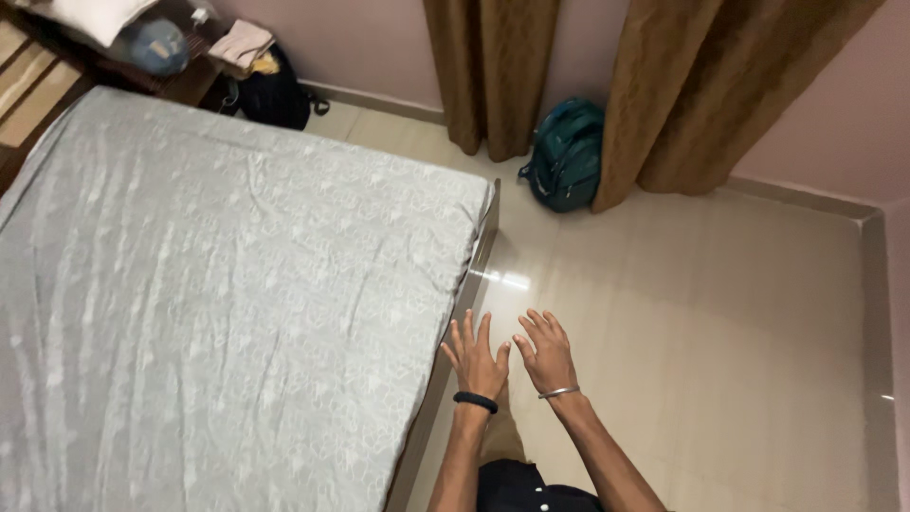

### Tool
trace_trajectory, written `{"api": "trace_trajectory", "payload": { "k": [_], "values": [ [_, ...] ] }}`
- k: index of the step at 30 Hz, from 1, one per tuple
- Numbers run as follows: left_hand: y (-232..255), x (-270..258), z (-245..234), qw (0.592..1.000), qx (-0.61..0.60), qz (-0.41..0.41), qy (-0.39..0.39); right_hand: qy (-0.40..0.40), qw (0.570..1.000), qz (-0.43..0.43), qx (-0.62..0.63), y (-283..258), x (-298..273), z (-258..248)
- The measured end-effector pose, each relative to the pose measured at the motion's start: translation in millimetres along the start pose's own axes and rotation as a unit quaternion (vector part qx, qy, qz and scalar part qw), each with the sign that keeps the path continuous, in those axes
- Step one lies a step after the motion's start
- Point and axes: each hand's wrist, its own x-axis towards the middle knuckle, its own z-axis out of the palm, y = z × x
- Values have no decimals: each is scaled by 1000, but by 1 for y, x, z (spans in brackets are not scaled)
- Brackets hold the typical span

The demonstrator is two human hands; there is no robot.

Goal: The person removes a bedsheet from a mattress by pulling its corners and edges off the bed by hand.

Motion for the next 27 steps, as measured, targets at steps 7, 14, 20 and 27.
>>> {"api": "trace_trajectory", "payload": {
  "k": [7,14,20,27],
  "values": [
    [18,67,5,1000,11,15,-7,18,1000,14,0,11,64,-7],
    [26,126,1,1000,15,12,-12,21,1000,13,-3,13,121,0],
    [37,159,4,999,20,17,-33,21,1000,23,-3,26,151,2],
    [59,207,23,1000,17,13,-15,13,1000,9,22,55,208,-3]
  ]
}}
